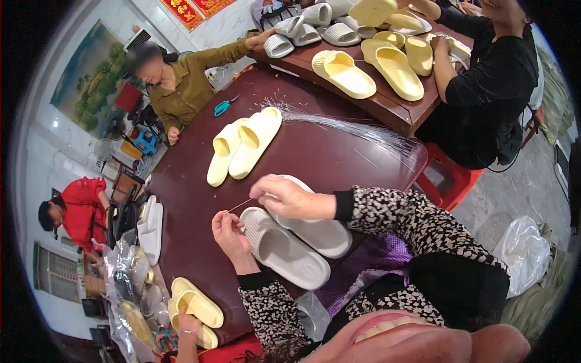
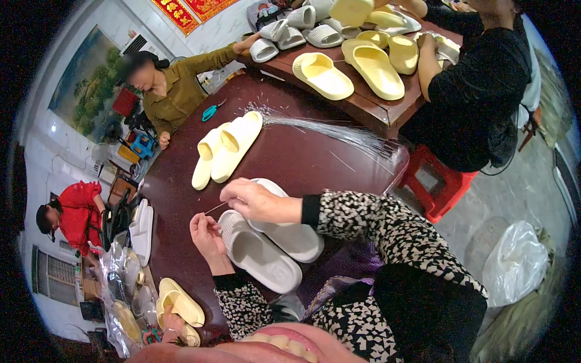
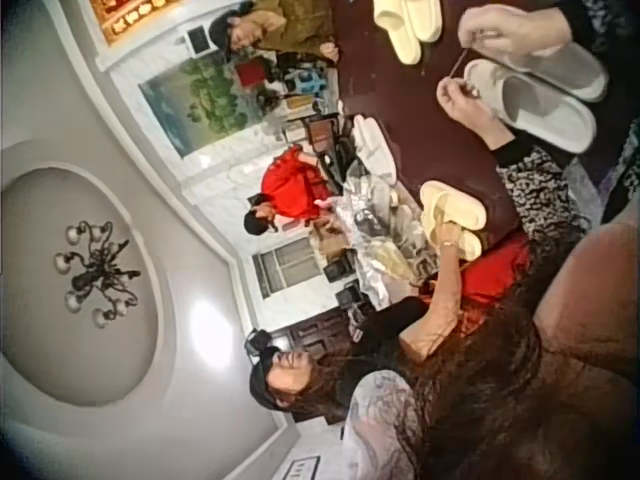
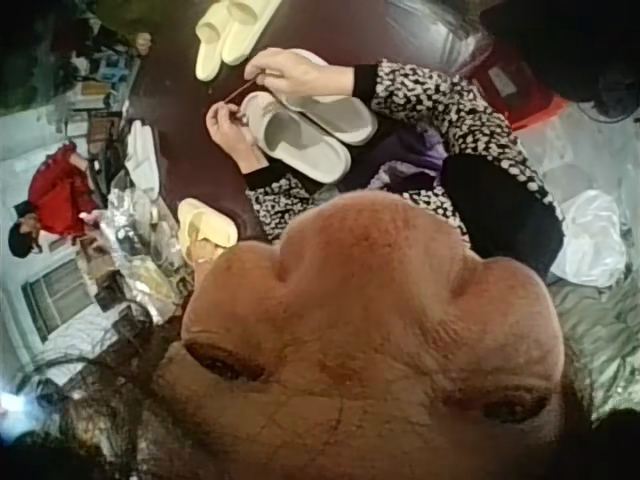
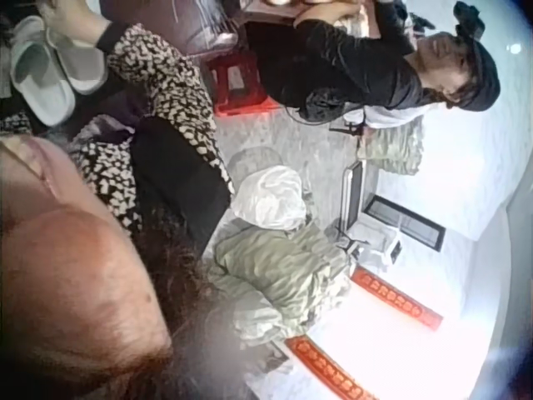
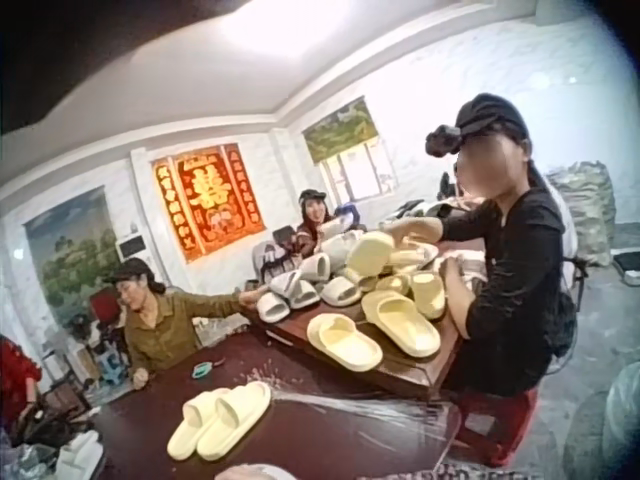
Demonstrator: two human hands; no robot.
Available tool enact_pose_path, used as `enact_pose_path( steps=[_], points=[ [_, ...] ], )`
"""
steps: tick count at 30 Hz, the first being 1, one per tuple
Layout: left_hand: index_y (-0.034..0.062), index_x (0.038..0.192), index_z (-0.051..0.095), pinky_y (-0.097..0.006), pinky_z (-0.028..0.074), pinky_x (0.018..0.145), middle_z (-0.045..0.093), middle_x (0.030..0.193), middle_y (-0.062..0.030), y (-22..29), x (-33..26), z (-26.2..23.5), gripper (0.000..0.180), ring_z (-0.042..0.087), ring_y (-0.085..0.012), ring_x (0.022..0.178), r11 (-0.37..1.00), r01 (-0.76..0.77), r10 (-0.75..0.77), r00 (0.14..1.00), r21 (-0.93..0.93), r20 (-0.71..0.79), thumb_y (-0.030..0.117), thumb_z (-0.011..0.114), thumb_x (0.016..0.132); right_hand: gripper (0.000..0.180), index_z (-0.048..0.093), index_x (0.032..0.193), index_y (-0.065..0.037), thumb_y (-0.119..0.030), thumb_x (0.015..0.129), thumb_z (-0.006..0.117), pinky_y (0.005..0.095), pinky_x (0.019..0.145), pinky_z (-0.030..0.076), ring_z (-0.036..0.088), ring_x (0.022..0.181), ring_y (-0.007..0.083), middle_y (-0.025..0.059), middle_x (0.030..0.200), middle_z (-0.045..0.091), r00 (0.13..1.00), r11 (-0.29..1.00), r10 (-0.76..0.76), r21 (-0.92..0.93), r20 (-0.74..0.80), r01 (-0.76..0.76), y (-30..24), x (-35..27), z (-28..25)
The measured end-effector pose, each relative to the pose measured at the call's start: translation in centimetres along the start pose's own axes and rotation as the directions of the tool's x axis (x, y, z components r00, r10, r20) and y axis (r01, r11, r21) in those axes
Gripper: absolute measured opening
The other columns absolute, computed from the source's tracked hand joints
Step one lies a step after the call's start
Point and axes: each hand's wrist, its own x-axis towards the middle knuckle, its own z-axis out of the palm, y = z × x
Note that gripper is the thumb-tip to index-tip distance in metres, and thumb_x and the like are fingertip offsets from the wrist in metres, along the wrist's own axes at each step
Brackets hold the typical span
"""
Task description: The person takes plastic ties from a bundle and threads them through pairs of slide slippers, fastening the slippers together by hand.
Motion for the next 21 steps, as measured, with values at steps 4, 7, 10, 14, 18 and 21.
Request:
enact_pose_path(
  steps=[4,7,10,14,18,21],
  points=[
    [0.0051,0.091,0.055,-0.018,0.041,0.049,0.056,0.068,-0.0017,0.3,0.2,-0.7,0.003,0.052,-0.0077,0.058,0.999,-0.041,0.041,0.997,-0.009,-0.068,0.006,0.056,0.088,0.022,0.055,0.1,-0.004,-0.01,0.079,0.058,0.0364,0.062,0.046,0.058,0.075,0.0294,0.0135,0.085,0.059,0.95,0.983,0.012,-0.178,0.313,0.047,-2.8,-2.9,-1.4],
    [0.0048,0.09,0.055,-0.019,0.041,0.049,0.056,0.068,-0.0019,0.8,1.0,-0.9,0.003,0.052,-0.0077,0.058,0.999,-0.052,0.052,0.996,0.005,-0.077,0.006,0.056,0.088,0.025,0.053,0.104,-0.004,-0.013,0.081,0.057,0.0377,0.06,0.047,0.059,0.075,0.0301,0.0144,0.084,0.058,0.868,0.932,0.062,-0.34,0.493,0.127,-3.2,-4.1,-1.2],
    [0.0047,0.09,0.055,-0.019,0.041,0.049,0.056,0.068,-0.002,1.4,1.3,-0.9,0.002,0.052,-0.0077,0.058,0.997,-0.066,0.068,0.996,0.036,-0.062,0.006,0.056,0.088,0.028,0.052,0.108,-0.006,-0.015,0.082,0.055,0.0407,0.062,0.047,0.059,0.075,0.0312,0.0147,0.081,0.057,0.81,0.865,0.095,-0.45,0.578,0.22,-3.1,-4.4,-0.5],
    [0.0053,0.091,0.055,-0.019,0.042,0.049,0.055,0.067,-0.0021,0.6,0.7,-1.1,0.004,0.049,-0.0078,0.055,0.998,-0.05,0.052,0.997,0.037,-0.06,0.008,0.056,0.089,0.024,0.052,0.105,-0.007,-0.018,0.084,0.053,0.041,0.059,0.048,0.061,0.072,0.0312,0.0142,0.075,0.057,0.79,0.836,0.016,-0.442,0.612,0.325,-2.8,-3.9,0.1],
    [0.0045,0.092,0.055,-0.019,0.042,0.049,0.056,0.068,-0.0024,0.7,0.1,-1.3,0.004,0.05,-0.0081,0.055,0.995,-0.072,0.074,0.997,0.062,-0.027,0.008,0.054,0.09,0.02,0.053,0.092,-0.003,-0.019,0.079,0.055,0.0386,0.057,0.047,0.061,0.067,0.0295,0.0146,0.068,0.058,0.779,0.809,0.004,-0.46,0.627,0.366,-1.5,-4.0,1.1],
    [0.0039,0.092,0.055,-0.019,0.041,0.05,0.058,0.072,-0.0031,0.9,-0.1,-1.3,0.005,0.052,-0.007,0.057,0.995,-0.09,0.089,0.996,0.047,0.009,0.008,0.053,0.09,0.022,0.054,0.089,-0.001,-0.018,0.076,0.058,0.0379,0.057,0.049,0.062,0.067,0.0289,0.0134,0.068,0.059,0.765,0.738,0.09,-0.559,0.638,0.379,-1.0,-3.9,1.1]
  ],
)
